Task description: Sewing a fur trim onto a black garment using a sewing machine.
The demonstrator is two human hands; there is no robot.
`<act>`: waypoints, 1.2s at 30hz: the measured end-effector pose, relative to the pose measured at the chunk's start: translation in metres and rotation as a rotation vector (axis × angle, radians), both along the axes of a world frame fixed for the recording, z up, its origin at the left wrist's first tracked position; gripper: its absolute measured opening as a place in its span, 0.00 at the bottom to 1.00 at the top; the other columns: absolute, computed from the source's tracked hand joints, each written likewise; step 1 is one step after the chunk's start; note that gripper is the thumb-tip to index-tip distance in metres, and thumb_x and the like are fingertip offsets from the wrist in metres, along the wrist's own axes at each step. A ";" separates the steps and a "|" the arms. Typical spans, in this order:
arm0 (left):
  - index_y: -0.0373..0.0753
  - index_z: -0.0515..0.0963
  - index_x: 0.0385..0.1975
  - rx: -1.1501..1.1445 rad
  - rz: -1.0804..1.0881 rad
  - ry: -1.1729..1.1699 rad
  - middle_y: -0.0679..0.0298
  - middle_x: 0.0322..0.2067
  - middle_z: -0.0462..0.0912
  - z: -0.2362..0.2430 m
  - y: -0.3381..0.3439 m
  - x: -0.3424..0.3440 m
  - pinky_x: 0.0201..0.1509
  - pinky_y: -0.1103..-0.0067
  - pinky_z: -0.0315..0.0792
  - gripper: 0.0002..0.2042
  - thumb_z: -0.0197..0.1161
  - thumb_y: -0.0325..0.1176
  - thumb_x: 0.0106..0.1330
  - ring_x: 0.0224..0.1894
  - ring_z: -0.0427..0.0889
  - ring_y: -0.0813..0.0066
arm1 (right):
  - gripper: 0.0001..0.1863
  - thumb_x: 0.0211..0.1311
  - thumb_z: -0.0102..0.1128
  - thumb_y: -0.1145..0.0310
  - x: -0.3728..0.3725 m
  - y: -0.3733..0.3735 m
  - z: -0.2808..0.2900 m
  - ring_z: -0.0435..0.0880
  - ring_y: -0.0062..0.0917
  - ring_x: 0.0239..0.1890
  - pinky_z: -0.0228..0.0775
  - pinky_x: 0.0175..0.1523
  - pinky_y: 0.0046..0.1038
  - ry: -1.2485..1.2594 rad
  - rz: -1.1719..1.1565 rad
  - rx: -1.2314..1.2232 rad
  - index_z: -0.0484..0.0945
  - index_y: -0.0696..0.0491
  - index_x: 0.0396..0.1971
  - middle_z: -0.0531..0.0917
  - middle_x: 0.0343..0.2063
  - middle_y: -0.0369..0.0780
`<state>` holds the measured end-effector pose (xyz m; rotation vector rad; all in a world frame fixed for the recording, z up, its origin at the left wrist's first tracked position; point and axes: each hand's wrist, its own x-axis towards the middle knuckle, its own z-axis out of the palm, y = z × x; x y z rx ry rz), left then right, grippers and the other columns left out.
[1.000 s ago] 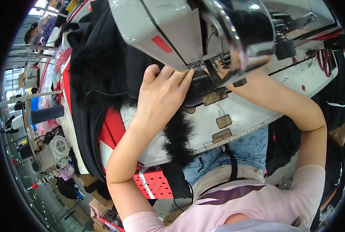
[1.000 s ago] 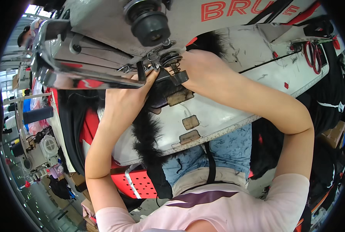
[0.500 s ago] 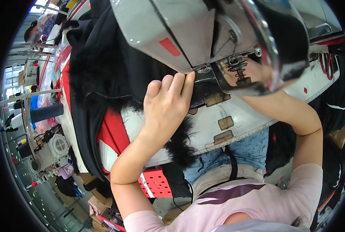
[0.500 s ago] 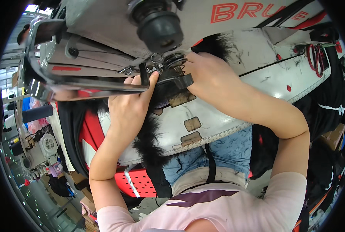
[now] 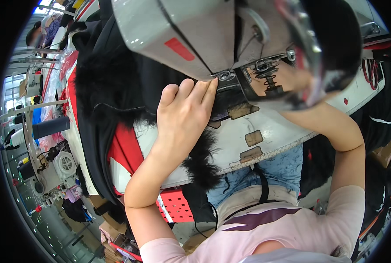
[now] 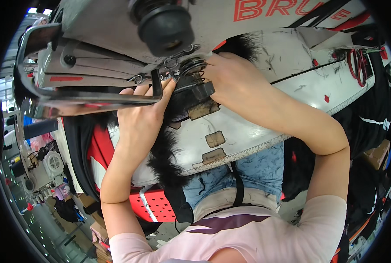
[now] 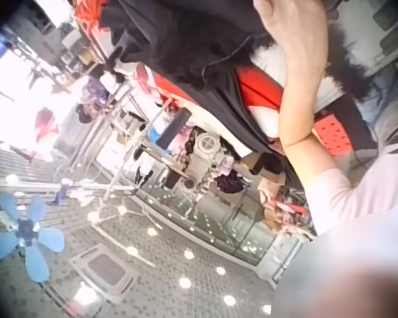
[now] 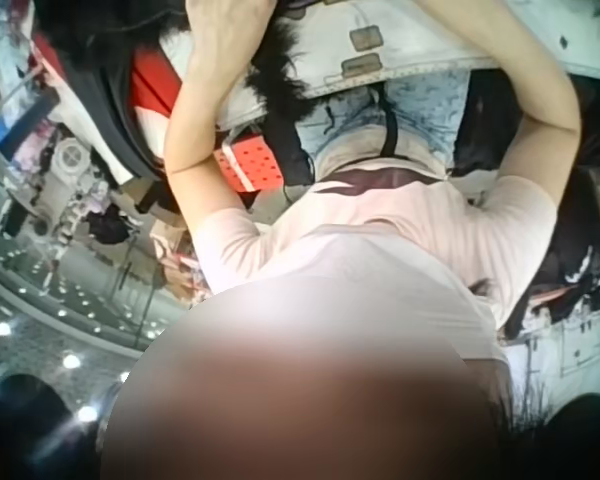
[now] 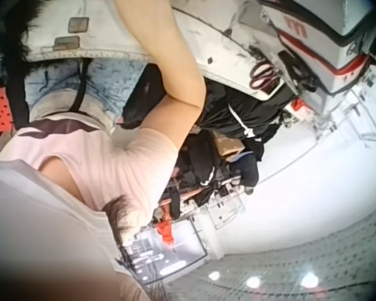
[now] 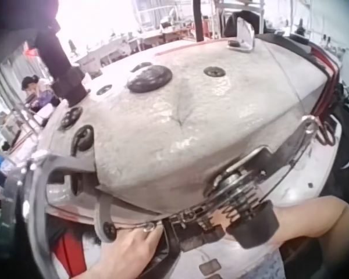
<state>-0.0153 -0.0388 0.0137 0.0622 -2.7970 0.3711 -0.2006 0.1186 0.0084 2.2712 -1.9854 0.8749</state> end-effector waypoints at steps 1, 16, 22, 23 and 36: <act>0.42 0.83 0.44 0.003 -0.006 -0.008 0.76 0.33 0.76 0.000 0.000 0.000 0.45 0.81 0.60 0.15 0.63 0.30 0.55 0.36 0.72 0.82 | 0.07 0.47 0.59 0.71 -0.001 -0.001 -0.004 0.75 0.35 0.43 0.71 0.48 0.34 0.114 0.027 0.067 0.78 0.53 0.28 0.76 0.33 0.39; 0.43 0.83 0.36 -0.015 0.004 -0.017 0.74 0.36 0.78 -0.003 0.002 0.000 0.46 0.78 0.61 0.07 0.63 0.31 0.59 0.36 0.72 0.78 | 0.11 0.54 0.55 0.73 0.009 0.000 -0.007 0.76 0.38 0.42 0.70 0.46 0.39 -0.091 -0.152 0.060 0.80 0.55 0.37 0.77 0.36 0.43; 0.45 0.80 0.40 0.027 0.050 0.071 0.75 0.39 0.77 -0.008 -0.001 0.002 0.48 0.78 0.60 0.12 0.63 0.30 0.55 0.37 0.74 0.80 | 0.15 0.56 0.53 0.74 0.005 -0.004 -0.004 0.75 0.41 0.43 0.69 0.48 0.39 -0.065 -0.087 0.041 0.79 0.56 0.44 0.76 0.36 0.45; 0.45 0.79 0.40 0.037 0.070 0.096 0.75 0.39 0.77 -0.008 -0.001 0.002 0.48 0.78 0.59 0.13 0.63 0.30 0.54 0.37 0.74 0.81 | 0.13 0.56 0.53 0.73 0.005 -0.003 -0.001 0.74 0.42 0.43 0.69 0.48 0.39 -0.068 -0.078 0.069 0.78 0.57 0.41 0.76 0.36 0.46; 0.40 0.81 0.38 0.025 -0.038 0.108 0.71 0.31 0.77 -0.004 0.009 -0.016 0.46 0.78 0.61 0.11 0.61 0.29 0.55 0.38 0.74 0.78 | 0.06 0.42 0.60 0.69 0.000 0.009 0.019 0.74 0.31 0.45 0.68 0.45 0.31 0.389 -0.101 -0.020 0.81 0.54 0.22 0.78 0.29 0.37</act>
